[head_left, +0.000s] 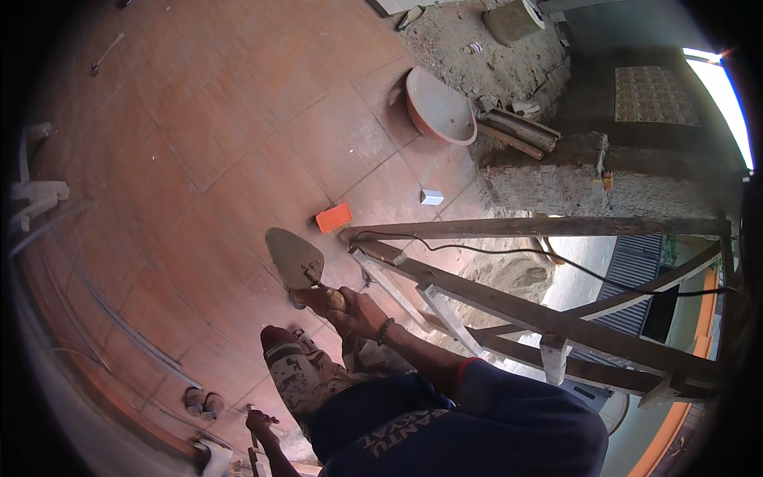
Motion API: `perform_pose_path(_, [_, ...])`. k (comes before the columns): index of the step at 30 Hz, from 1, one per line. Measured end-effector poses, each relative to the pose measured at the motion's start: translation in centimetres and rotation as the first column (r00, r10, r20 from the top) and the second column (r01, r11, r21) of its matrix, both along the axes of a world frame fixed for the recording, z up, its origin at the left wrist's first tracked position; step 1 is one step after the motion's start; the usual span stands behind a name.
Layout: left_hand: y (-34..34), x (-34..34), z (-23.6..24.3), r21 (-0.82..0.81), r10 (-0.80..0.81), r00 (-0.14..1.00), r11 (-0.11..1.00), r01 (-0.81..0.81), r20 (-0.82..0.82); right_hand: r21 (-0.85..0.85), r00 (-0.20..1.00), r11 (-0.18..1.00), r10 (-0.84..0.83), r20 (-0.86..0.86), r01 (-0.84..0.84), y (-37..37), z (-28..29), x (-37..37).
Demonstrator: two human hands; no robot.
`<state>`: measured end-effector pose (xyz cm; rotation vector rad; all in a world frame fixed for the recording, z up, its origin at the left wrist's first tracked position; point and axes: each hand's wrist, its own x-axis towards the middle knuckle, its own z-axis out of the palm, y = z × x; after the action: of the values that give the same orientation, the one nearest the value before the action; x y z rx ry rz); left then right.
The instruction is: The person uses a wooden straightedge to level wet cement on a ceiling grid structure. They then walk to a pile of cement on the floor, scoop it into a bucket with a trowel, and return to the ceiling to continue leveling the surface.
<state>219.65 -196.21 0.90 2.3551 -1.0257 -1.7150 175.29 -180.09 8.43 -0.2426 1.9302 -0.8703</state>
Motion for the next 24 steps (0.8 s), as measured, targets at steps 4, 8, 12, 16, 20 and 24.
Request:
perform_pose_path(4, [-6.3, -8.4, 1.1, -0.072, -0.228, 0.952, 0.973, 0.218, -0.203, -0.044, 0.985, 0.988, -0.152, -0.079, 0.149, -3.7, 0.7, -8.7])
perform_pose_path(8, [-14.3, -19.5, 2.2, -0.041, -0.242, 0.965, 0.970, 0.239, -0.104, -0.012, 0.949, 0.951, -0.310, -0.067, 0.310, -5.9, -1.3, -17.2])
perform_pose_path(12, [-23.7, -30.9, 0.5, 0.034, -0.256, 0.966, 0.967, 0.254, 0.045, 0.172, 0.810, 0.800, -0.586, 0.019, 0.575, -5.4, -3.9, -23.5])
perform_pose_path(16, [-32.2, -40.1, -1.2, -0.067, -0.382, 0.915, 0.924, 0.377, -0.128, 0.271, 0.589, 0.582, -0.805, 0.064, 0.766, -3.3, -5.9, -25.4])
perform_pose_path(20, [-39.4, -54.8, -1.1, 0.012, -0.268, 0.959, 0.963, 0.270, -0.093, 0.424, 0.414, 0.394, -0.909, 0.047, 0.816, -0.8, -5.6, -25.8])
perform_pose_path(24, [-38.0, -68.7, -2.3, -0.244, -0.463, 0.886, 0.858, 0.452, 0.011, 0.553, 0.349, 0.294, -0.937, 0.006, 0.779, 1.8, -5.0, -26.7])
